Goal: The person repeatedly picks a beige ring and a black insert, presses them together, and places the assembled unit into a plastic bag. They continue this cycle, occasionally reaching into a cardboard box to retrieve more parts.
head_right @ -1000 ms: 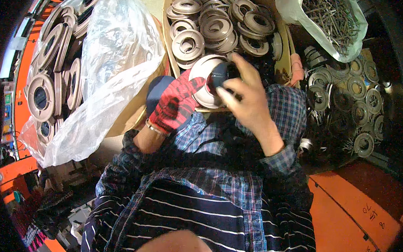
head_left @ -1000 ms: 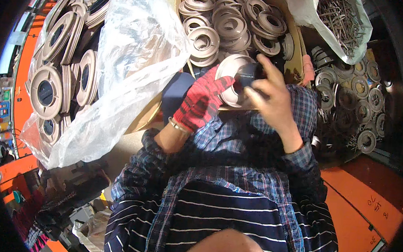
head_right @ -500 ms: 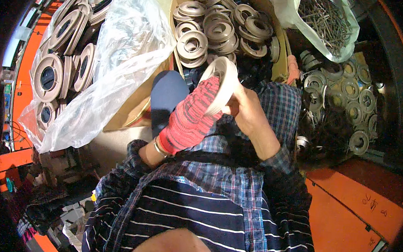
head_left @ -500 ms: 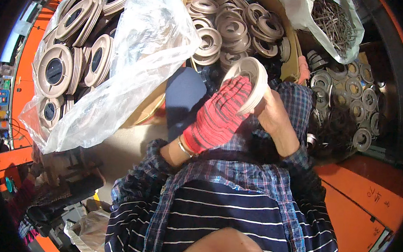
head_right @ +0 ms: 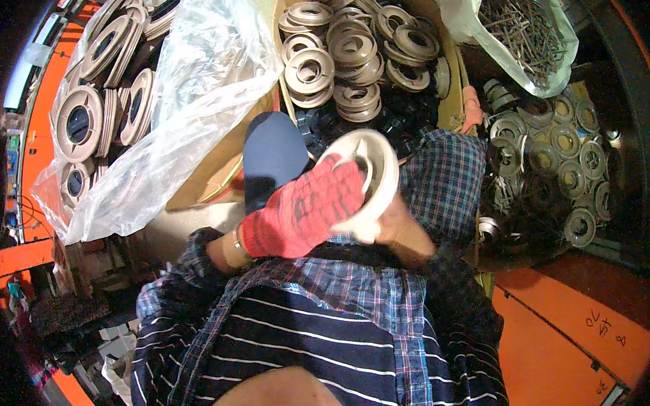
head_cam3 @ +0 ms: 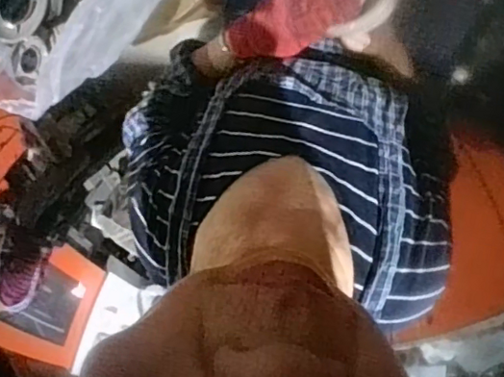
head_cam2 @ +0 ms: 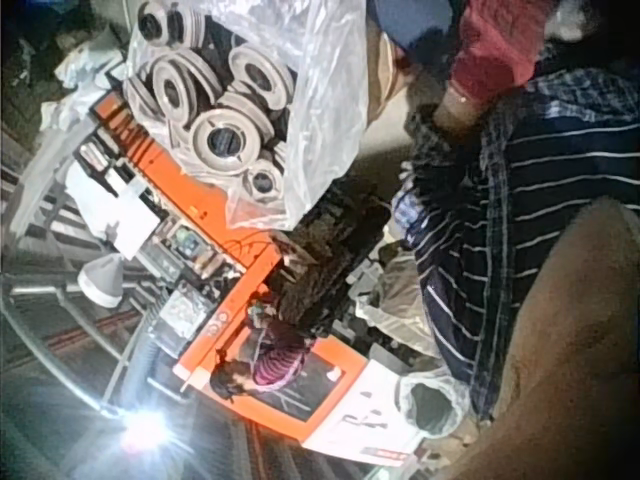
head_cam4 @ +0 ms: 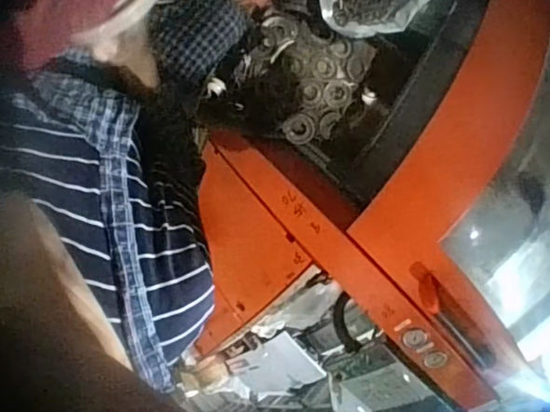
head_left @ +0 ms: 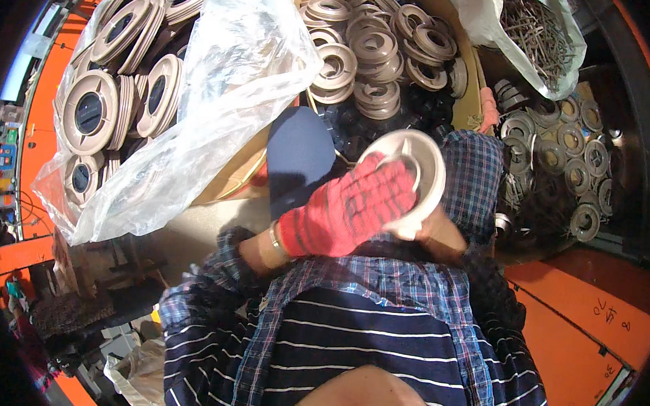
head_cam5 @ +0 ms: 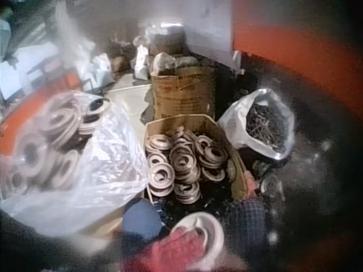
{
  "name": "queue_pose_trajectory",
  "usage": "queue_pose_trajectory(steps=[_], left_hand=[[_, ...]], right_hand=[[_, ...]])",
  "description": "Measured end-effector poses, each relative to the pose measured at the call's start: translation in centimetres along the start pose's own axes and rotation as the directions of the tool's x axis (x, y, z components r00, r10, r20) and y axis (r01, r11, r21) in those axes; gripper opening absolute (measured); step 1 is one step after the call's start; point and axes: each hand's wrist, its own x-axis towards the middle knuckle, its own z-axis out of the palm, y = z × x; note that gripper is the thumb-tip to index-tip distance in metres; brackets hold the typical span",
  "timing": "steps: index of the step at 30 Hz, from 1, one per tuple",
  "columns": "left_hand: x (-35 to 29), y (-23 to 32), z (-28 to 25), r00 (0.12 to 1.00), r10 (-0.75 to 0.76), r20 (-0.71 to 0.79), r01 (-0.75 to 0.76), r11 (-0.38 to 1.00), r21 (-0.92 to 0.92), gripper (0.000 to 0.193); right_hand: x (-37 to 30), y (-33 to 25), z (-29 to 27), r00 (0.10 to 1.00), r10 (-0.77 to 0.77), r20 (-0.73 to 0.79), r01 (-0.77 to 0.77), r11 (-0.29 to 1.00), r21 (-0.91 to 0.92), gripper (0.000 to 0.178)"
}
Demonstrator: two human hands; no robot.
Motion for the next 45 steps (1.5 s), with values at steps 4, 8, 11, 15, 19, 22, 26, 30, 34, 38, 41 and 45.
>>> queue_pose_trajectory(steps=[4, 8, 11, 15, 19, 22, 26, 30, 34, 38, 41, 45], left_hand=[[-1.6, 0.6, -3.1, 0.992, -0.067, 0.111, 0.079, 0.991, -0.112, 0.046], [-2.8, 2.2, -12.2, 0.569, -0.810, 0.143, 0.819, 0.541, -0.191, 0.057], [-2.8, 0.9, -18.6, 0.351, -0.696, -0.626, 0.816, 0.555, -0.159, 0.047], [-1.3, -2.8, -25.7, 0.508, -0.263, -0.820, 0.836, 0.380, 0.396, 0.054], [1.4, -3.7, -17.8, 0.559, -0.276, -0.782, 0.707, 0.651, 0.276, 0.064], [4.5, -6.8, -3.4, 0.917, -0.391, -0.075, 0.389, 0.839, 0.381, 0.056], [7.3, -17.7, 12.9, 0.715, -0.645, 0.270, 0.488, 0.737, 0.467, 0.046], [5.4, -22.8, 18.9, 0.465, -0.805, 0.369, 0.567, 0.591, 0.573, 0.049], [4.9, -20.1, 18.4, 0.518, -0.732, 0.444, 0.449, 0.674, 0.587, 0.058], [6.1, -17.8, 13.0, 0.471, -0.718, 0.513, 0.730, 0.643, 0.230, 0.060], [4.7, -16.4, 7.8, 0.559, -0.706, 0.436, 0.800, 0.320, -0.507, 0.070], [1.9, -11.9, 3.9, 0.703, -0.573, 0.421, 0.342, -0.248, -0.907, 0.063]], right_hand=[[-0.2, 2.4, -0.4, 0.972, -0.085, 0.220, 0.231, 0.536, -0.812, 0.052], [3.5, -2.2, -2.4, 0.919, 0.112, -0.377, -0.358, 0.638, -0.682, 0.062], [7.8, -8.1, -6.1, 0.860, -0.156, -0.487, -0.454, 0.206, -0.867, 0.058], [12.1, -11.6, -12.8, 0.760, -0.388, -0.521, -0.650, -0.460, -0.605, 0.034], [12.7, -9.9, -19.0, 0.624, -0.367, -0.690, -0.738, -0.569, -0.364, 0.032], [12.9, -9.2, -20.3, 0.738, -0.276, -0.616, -0.587, -0.713, -0.383, 0.028], [12.8, -10.8, -17.3, 0.704, -0.244, -0.667, -0.643, -0.619, -0.451, 0.018], [10.7, -13.6, -12.7, 0.773, -0.329, -0.542, -0.634, -0.423, -0.648, 0.018], [7.2, -15.4, -9.7, 0.839, -0.511, -0.186, -0.226, -0.016, -0.974, 0.017], [3.7, -15.2, -6.3, 0.844, -0.450, -0.291, -0.113, 0.382, -0.917, 0.016], [2.6, -13.2, -3.1, 0.845, -0.456, -0.279, -0.164, 0.275, -0.947, 0.027], [2.6, -9.2, 0.3, 0.744, -0.646, -0.171, -0.031, 0.222, -0.975, 0.064]])
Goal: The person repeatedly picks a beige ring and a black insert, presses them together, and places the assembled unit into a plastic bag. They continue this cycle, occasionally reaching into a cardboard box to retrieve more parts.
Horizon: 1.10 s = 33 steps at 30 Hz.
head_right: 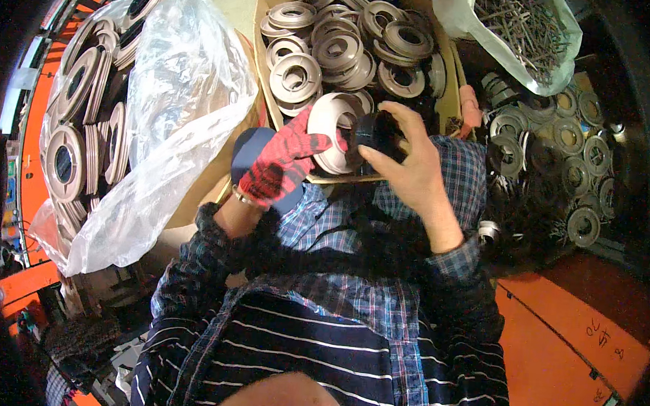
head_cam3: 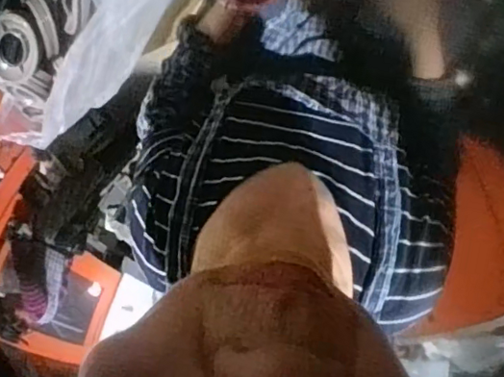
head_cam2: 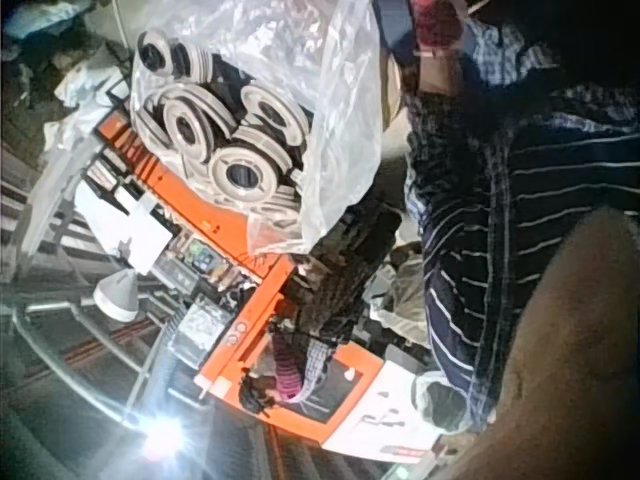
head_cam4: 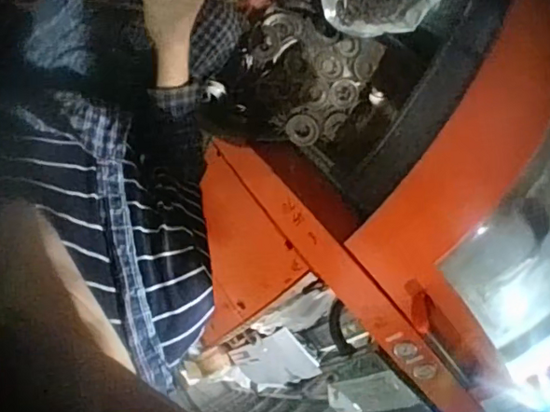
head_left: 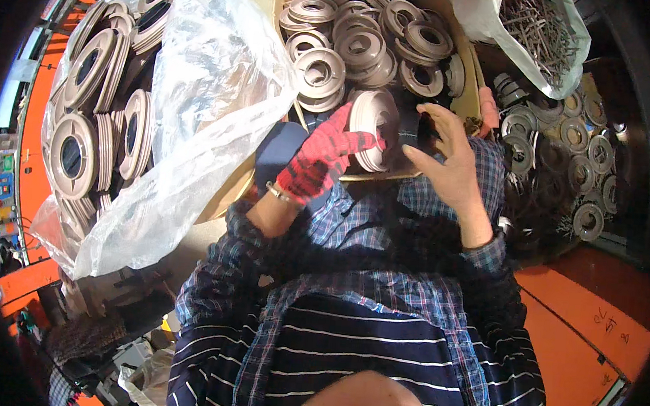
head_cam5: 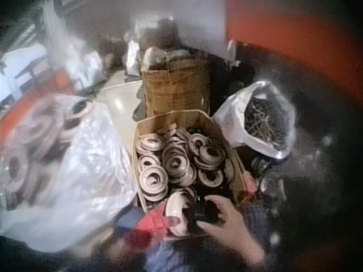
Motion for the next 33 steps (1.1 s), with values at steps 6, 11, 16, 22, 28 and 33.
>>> queue_pose_trajectory(steps=[6, 11, 16, 22, 28, 33], left_hand=[[-4.6, 0.0, 4.7, 0.925, 0.348, -0.151, -0.127, 0.658, 0.742, 0.056], [-5.9, -0.6, 6.6, 0.907, 0.381, -0.182, -0.163, 0.713, 0.682, 0.066], [-6.2, -3.9, 7.2, 0.818, 0.575, 0.023, -0.293, 0.382, 0.877, 0.068], [-6.8, -2.5, 6.4, 0.883, 0.469, -0.025, -0.208, 0.437, 0.875, 0.065], [-7.6, -0.9, 8.2, 0.855, 0.514, -0.064, -0.199, 0.439, 0.876, 0.066], [-7.7, -2.6, 8.1, 0.768, 0.576, 0.279, -0.470, 0.212, 0.857, 0.074]], right_hand=[[-2.0, -1.1, 2.5, 0.912, -0.379, 0.158, 0.411, 0.849, -0.332, 0.069], [-3.6, -1.3, 4.2, 0.992, -0.122, -0.035, 0.122, 0.993, 0.007, 0.063], [-4.2, -0.6, 4.6, 0.931, 0.362, 0.041, -0.306, 0.717, 0.626, 0.045], [-4.3, -0.4, 3.8, 0.981, 0.187, 0.050, -0.192, 0.974, 0.118, 0.055], [-4.8, -0.6, 5.2, 0.984, -0.131, -0.123, 0.095, 0.959, -0.266, 0.053], [-5.4, 0.0, 5.4, 0.950, 0.281, 0.136, -0.290, 0.633, 0.718, 0.051]])
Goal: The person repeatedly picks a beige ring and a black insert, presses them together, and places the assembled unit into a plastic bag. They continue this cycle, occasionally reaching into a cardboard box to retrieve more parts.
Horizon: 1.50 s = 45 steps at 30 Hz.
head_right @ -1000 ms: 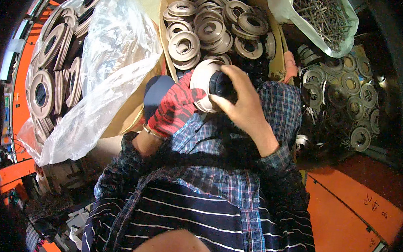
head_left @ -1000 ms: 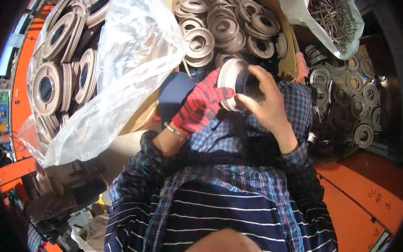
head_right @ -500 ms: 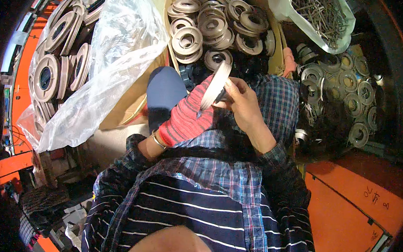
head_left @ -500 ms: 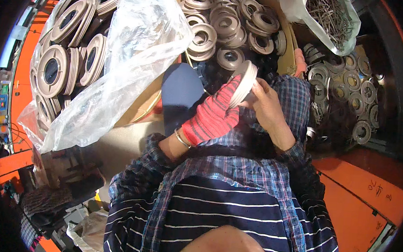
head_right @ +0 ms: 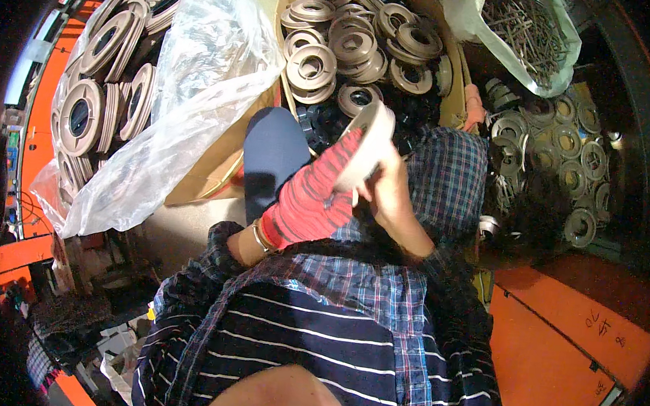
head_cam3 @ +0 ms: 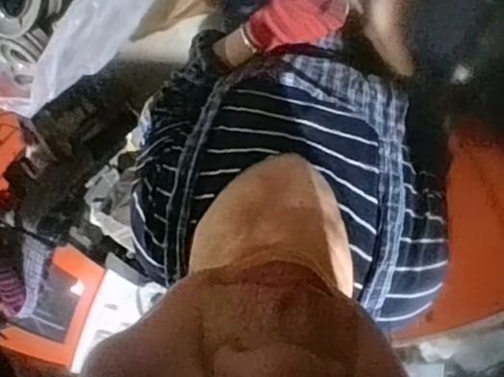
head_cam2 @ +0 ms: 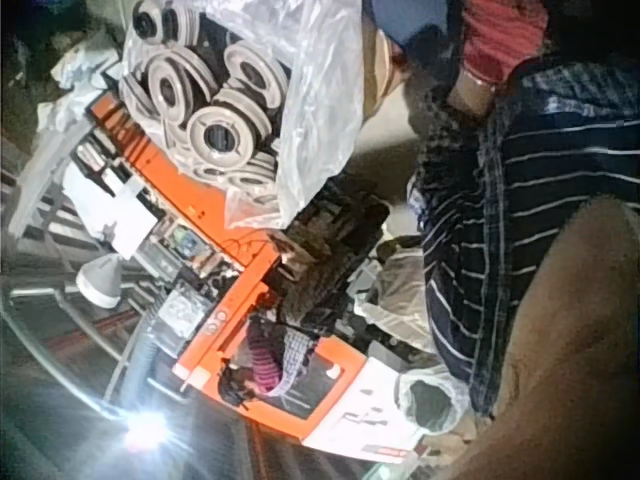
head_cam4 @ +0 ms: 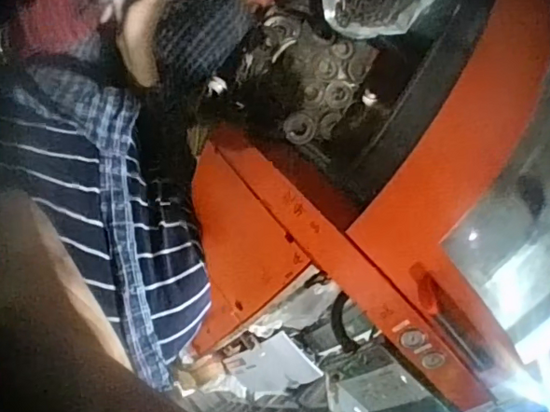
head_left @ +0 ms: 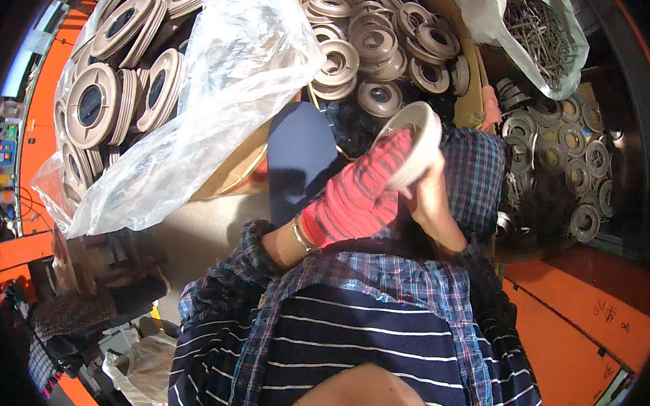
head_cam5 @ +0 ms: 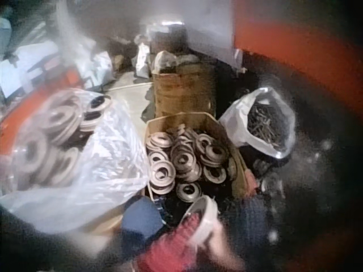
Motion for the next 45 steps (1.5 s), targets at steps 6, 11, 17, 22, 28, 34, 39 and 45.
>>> queue_pose_trajectory(steps=[6, 11, 17, 22, 28, 34, 39, 45], left_hand=[[-1.6, -1.5, -0.9, 0.943, -0.332, -0.017, 0.331, 0.943, -0.035, 0.066], [-1.9, -0.9, -1.2, 0.822, -0.563, 0.086, 0.519, 0.678, -0.521, 0.056], [-1.7, -0.1, 0.5, 0.973, -0.196, -0.120, 0.205, 0.977, 0.059, 0.066], [-2.1, -1.6, -1.5, 0.972, 0.191, 0.140, -0.219, 0.949, 0.227, 0.072], [-4.4, -0.5, -3.3, 0.933, -0.360, 0.014, 0.355, 0.911, -0.209, 0.066], [-3.2, 1.5, -3.0, 0.818, -0.575, 0.017, 0.500, 0.696, -0.516, 0.069], [0.0, 1.5, -4.2, 0.981, 0.182, -0.065, -0.171, 0.974, 0.146, 0.070], [1.8, 3.0, -11.7, 0.839, 0.342, 0.424, -0.481, 0.830, 0.281, 0.063]], right_hand=[[-0.3, -0.8, -2.2, 0.969, 0.163, 0.188, -0.035, 0.838, -0.544, 0.065], [-1.3, 0.1, -2.2, 0.849, -0.353, 0.394, 0.446, 0.076, -0.892, 0.074], [0.6, 2.6, 0.3, 0.928, -0.371, -0.030, 0.287, 0.765, -0.577, 0.043], [-0.2, 2.8, -0.9, 0.783, 0.579, 0.227, -0.615, 0.667, 0.421, 0.063], [-0.8, 1.8, -1.2, 0.989, 0.120, 0.089, -0.055, 0.844, -0.533, 0.057], [-0.8, 0.0, 2.5, 0.893, -0.360, 0.272, 0.396, 0.339, -0.853, 0.067], [-0.8, -0.5, 4.1, 0.964, 0.220, 0.151, -0.243, 0.958, 0.153, 0.047], [-2.3, -1.5, 5.0, 0.671, 0.329, 0.665, -0.705, 0.561, 0.434, 0.055]])
